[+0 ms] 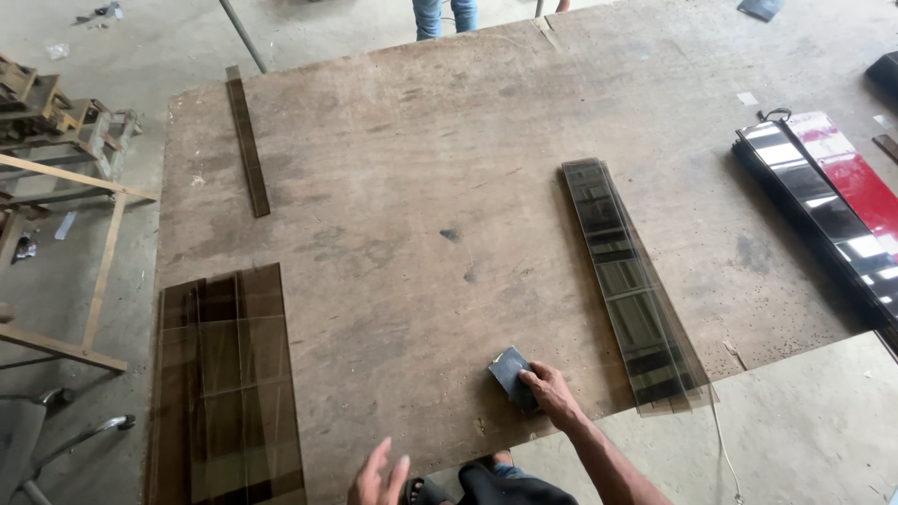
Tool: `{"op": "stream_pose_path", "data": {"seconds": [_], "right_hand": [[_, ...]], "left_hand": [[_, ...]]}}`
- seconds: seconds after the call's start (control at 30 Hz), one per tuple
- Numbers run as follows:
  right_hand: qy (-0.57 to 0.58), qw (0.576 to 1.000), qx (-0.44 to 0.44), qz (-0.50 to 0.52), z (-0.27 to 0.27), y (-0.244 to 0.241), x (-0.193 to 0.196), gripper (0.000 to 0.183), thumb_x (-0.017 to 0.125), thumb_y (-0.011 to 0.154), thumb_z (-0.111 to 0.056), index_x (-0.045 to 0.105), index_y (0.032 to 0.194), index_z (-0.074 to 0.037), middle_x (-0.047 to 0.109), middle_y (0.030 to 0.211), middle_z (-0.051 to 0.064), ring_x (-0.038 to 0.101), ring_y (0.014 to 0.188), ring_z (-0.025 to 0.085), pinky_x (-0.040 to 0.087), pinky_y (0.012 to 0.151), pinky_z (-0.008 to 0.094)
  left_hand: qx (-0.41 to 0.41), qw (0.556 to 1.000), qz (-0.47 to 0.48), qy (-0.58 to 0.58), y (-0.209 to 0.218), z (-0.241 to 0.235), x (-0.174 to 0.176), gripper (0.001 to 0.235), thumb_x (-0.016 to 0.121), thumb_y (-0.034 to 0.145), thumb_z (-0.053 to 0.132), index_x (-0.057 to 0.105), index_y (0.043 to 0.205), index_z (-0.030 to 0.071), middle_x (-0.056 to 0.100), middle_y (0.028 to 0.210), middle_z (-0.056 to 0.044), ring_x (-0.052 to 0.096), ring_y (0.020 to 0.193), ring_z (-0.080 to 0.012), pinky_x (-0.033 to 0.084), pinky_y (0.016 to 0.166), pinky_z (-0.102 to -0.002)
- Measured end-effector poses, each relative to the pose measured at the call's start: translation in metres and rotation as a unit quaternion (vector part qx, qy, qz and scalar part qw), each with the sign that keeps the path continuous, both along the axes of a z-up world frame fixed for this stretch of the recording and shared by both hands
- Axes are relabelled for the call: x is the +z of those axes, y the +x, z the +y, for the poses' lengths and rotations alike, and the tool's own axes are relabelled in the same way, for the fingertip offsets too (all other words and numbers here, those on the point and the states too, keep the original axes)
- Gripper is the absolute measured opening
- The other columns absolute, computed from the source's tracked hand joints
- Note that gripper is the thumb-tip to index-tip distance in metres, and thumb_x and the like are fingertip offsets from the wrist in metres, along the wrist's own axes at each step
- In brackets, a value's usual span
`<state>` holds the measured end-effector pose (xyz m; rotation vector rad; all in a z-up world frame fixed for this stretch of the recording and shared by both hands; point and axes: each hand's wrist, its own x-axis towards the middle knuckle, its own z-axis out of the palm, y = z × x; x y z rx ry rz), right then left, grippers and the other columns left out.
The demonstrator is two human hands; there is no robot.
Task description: Sanding the edges of glass panels using a sanding block to smooth them
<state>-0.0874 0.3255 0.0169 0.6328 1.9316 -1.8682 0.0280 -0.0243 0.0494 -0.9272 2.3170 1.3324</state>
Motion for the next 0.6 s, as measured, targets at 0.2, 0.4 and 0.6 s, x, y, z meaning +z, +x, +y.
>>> {"op": "stream_pose_path", "data": {"seconds": [0.2, 0.4, 0.6], "right_hand": [[-0.033, 0.999, -0.006, -0.017, 0.002, -0.002, -0.011, 0.017, 0.063, 0.1, -0.021, 0.063, 0.088, -0.008, 0.053, 0.072, 0.001, 0.054, 0.056, 0.012, 0.044, 0.045, 0.028], [-0.036, 0.998, -0.029, -0.042, -0.005, -0.003, 0.021, 0.02, 0.063, 0.097, -0.019, 0.067, 0.095, 0.001, 0.059, 0.072, 0.01, 0.063, 0.058, 0.021, 0.051, 0.047, 0.033], [-0.008, 0.999, -0.012, -0.037, -0.003, -0.002, 0.011, 0.019, 0.063, 0.098, -0.022, 0.065, 0.087, -0.007, 0.05, 0.067, 0.001, 0.049, 0.053, 0.012, 0.04, 0.043, 0.029]], "left_hand": [[-0.322, 0.869, -0.007, -0.375, -0.03, 0.006, -0.078, 0.133, 0.085, 0.061, 0.087, 0.021, 0.161, 0.029, 0.009, 0.171, -0.021, 0.02, 0.152, -0.0438, 0.029, 0.118, -0.056], [-0.345, 0.885, 0.157, -0.271, -0.06, 0.031, 0.028, 0.146, 0.091, 0.066, 0.072, -0.002, 0.166, 0.02, -0.011, 0.173, -0.025, 0.011, 0.157, -0.0413, 0.026, 0.119, -0.054], [-0.361, 0.888, 0.279, -0.061, -0.081, 0.057, 0.119, 0.104, 0.063, 0.081, 0.078, 0.024, 0.162, 0.026, 0.079, 0.065, 0.007, 0.074, 0.055, -0.0146, 0.061, 0.055, -0.038]]}}
